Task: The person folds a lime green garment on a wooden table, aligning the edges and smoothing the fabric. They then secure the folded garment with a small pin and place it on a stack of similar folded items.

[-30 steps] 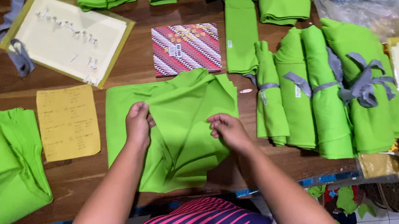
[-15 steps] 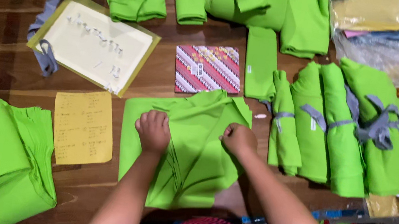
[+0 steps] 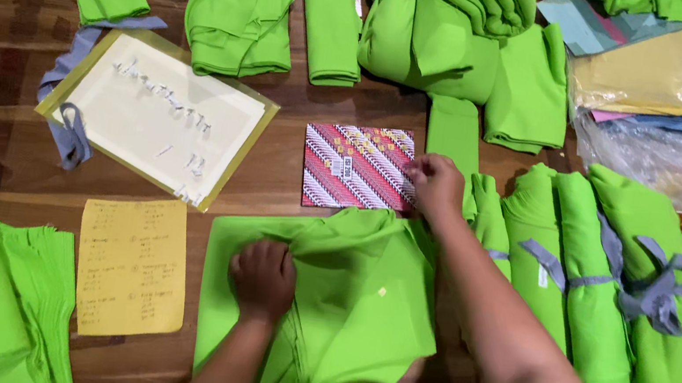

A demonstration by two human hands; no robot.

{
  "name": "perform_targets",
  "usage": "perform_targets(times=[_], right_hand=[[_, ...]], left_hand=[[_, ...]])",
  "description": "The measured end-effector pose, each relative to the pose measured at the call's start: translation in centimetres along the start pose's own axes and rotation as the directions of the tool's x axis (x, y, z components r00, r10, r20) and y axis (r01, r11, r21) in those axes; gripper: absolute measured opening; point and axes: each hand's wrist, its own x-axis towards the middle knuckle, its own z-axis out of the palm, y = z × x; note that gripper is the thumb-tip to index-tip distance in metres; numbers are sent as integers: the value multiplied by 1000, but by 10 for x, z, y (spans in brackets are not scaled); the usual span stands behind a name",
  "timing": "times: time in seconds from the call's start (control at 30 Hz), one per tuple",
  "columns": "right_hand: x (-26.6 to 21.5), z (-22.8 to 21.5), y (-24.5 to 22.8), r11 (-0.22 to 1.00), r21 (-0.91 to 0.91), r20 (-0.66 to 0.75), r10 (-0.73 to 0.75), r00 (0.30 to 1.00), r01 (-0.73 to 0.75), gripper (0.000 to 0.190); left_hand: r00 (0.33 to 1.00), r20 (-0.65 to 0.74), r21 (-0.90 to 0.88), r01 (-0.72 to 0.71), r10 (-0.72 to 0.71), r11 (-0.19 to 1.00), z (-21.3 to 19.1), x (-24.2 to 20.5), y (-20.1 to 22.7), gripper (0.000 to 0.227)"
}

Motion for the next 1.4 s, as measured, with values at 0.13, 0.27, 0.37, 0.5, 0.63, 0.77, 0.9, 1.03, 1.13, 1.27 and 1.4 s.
perform_targets(times=[0.13, 0.27, 0.37, 0.5, 0.63, 0.77, 0.9, 1.03, 1.13, 1.27, 1.4], right_hand=[[54, 44, 50, 995, -87, 14, -58, 998, 59, 23], [70, 52, 54, 979, -140, 54, -142, 988, 148, 20], [74, 54, 53, 964, -157, 39, -211, 977, 215, 18], [70, 48, 35, 995, -81, 41, 68, 997, -65, 12], [48, 37, 63, 952, 273, -44, 155, 987, -137, 7], [-54, -19, 62, 891, 381, 112, 221, 969, -247, 10], [-186, -69, 55, 789, 360, 301, 407, 863, -498, 25], [-272, -66, 65, 356, 544, 547, 536, 643, -760, 28], [-292, -61, 69, 228, 583, 629, 481, 611, -779, 48], [-292, -56, 69, 149, 745, 560, 388, 731, -650, 51], [-291, -50, 71, 175, 788, 521, 321, 791, -590, 54]], left_hand=[[995, -93, 9, -40, 41, 999, 21, -1, -8, 13], [983, -170, -9, -70, 67, 998, -3, 4, 5, 8], [974, -211, -70, -104, 87, 992, -13, 7, 11, 8], [983, -178, -157, -80, 52, 984, -16, 4, 13, 7], [998, -65, 14, -26, 27, 1000, 35, -1, -17, 13], [993, -115, 23, -36, 38, 999, 52, 0, -27, 12], [994, -105, -73, -2, -6, 997, 37, 3, -19, 9], [984, -150, -176, 69, -96, 982, 8, -11, 35, 40], [936, -232, -568, -352, 266, 744, 14, -49, 85, 13], [835, 216, -687, -238, 506, 686, 4, -91, 144, 25], [894, 302, -831, 77, 331, 551, 35, -102, 145, 19]])
